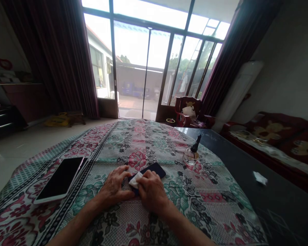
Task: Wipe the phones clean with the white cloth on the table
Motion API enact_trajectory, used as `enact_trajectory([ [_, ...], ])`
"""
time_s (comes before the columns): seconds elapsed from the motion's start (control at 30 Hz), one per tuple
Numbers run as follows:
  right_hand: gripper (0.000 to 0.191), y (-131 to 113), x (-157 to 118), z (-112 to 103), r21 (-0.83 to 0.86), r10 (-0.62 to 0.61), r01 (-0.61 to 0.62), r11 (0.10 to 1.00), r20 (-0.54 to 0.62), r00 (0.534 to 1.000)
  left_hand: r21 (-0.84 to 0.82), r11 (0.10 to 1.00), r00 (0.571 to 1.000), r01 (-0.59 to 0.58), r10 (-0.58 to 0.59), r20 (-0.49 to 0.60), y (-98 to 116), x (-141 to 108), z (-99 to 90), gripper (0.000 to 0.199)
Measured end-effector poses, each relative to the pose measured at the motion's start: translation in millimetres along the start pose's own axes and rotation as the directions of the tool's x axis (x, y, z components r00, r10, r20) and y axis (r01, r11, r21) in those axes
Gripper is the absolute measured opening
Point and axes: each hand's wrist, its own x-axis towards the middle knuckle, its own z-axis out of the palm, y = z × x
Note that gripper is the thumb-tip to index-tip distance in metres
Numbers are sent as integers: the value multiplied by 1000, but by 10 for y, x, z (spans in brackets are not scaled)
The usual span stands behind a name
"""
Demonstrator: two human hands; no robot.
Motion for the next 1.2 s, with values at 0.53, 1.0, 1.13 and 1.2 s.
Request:
enact_trajectory([
  [0.53, 19, 450, 163, -135, -224, 230, -260, 939, -152, 961, 44, 999, 1000, 27, -27, 2, 121, 24, -33, 50],
  [1.0, 18, 232, 81, -102, -103, 81, -87, 991, -58, 995, 67, 997, 999, 35, -36, 4, 140, 21, -2, 47],
  [1.13, 20, 580, 158, -192, -119, 234, -254, 960, -161, 959, 100, 994, 998, 52, -54, 18, 222, 4, 30, 55],
  [1.2, 20, 688, 166, -200, -112, 274, -302, 947, -213, 938, 111, 992, 998, 59, -62, 21, 260, -12, 77, 63],
])
